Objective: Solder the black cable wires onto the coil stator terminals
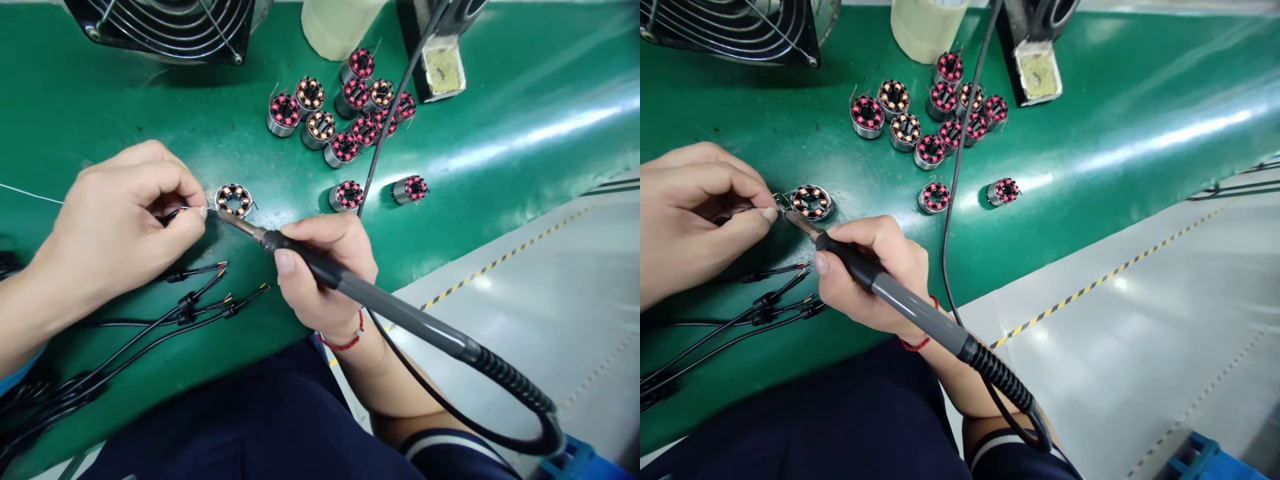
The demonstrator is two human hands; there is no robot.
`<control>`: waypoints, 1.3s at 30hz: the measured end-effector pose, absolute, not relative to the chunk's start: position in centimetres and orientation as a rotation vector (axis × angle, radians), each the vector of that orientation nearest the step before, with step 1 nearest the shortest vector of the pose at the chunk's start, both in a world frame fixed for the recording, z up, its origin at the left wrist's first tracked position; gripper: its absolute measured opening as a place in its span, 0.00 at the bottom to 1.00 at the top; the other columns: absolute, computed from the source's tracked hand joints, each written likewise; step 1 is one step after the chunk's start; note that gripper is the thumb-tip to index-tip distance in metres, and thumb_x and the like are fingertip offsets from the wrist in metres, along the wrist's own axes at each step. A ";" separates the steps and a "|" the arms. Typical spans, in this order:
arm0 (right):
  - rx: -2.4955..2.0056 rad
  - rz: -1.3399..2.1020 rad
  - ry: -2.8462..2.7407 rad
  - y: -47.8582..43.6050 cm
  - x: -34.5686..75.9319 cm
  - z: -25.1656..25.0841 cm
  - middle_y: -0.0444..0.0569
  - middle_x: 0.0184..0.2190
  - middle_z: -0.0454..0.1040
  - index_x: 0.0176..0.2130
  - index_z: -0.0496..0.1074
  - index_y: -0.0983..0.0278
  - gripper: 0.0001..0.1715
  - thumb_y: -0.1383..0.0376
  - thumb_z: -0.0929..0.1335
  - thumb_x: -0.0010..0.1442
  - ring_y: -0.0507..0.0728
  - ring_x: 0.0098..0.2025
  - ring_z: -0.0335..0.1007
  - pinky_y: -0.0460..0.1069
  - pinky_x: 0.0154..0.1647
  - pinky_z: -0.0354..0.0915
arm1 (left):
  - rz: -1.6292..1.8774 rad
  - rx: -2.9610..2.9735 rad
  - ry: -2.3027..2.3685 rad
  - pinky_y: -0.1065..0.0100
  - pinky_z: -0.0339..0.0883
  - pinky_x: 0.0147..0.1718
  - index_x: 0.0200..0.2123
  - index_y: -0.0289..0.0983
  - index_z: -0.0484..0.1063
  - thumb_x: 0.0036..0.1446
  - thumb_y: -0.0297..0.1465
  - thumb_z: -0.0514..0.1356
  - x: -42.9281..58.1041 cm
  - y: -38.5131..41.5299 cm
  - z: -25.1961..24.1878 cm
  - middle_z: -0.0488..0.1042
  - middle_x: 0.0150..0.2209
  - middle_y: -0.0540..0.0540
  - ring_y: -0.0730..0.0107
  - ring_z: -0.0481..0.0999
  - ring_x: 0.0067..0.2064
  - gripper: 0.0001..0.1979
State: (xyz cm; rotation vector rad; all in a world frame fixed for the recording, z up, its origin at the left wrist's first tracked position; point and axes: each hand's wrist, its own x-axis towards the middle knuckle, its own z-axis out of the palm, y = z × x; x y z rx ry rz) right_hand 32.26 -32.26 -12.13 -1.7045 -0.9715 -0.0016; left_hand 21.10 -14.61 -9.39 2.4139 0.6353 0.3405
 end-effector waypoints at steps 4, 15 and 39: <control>-1.540 0.105 -0.996 -32.3 32.4 -12.2 0.40 0.31 0.78 0.48 0.70 0.52 0.05 0.58 0.67 0.71 0.51 0.20 0.69 0.50 0.23 0.73 | 0.340 2.406 0.624 0.67 0.60 0.31 0.28 0.40 0.72 0.60 0.38 0.54 21.1 -14.6 -9.3 0.72 0.33 0.52 0.75 0.67 0.30 0.13; -1.565 0.251 -1.216 -31.7 34.3 -10.1 0.45 0.57 0.79 0.54 0.73 0.62 0.13 0.68 0.70 0.70 0.52 0.52 0.80 0.48 0.59 0.77 | 0.356 2.436 0.604 0.67 0.60 0.34 0.29 0.39 0.73 0.61 0.37 0.55 21.0 -14.3 -9.8 0.72 0.33 0.52 0.74 0.68 0.33 0.12; -1.786 0.353 -1.488 -26.8 35.1 -11.9 0.38 0.51 0.79 0.64 0.66 0.61 0.29 0.75 0.61 0.66 0.51 0.54 0.76 0.52 0.65 0.70 | 0.096 2.628 0.676 0.66 0.63 0.37 0.47 0.39 0.75 0.56 0.46 0.56 20.0 -12.4 -10.3 0.70 0.37 0.50 0.69 0.71 0.35 0.23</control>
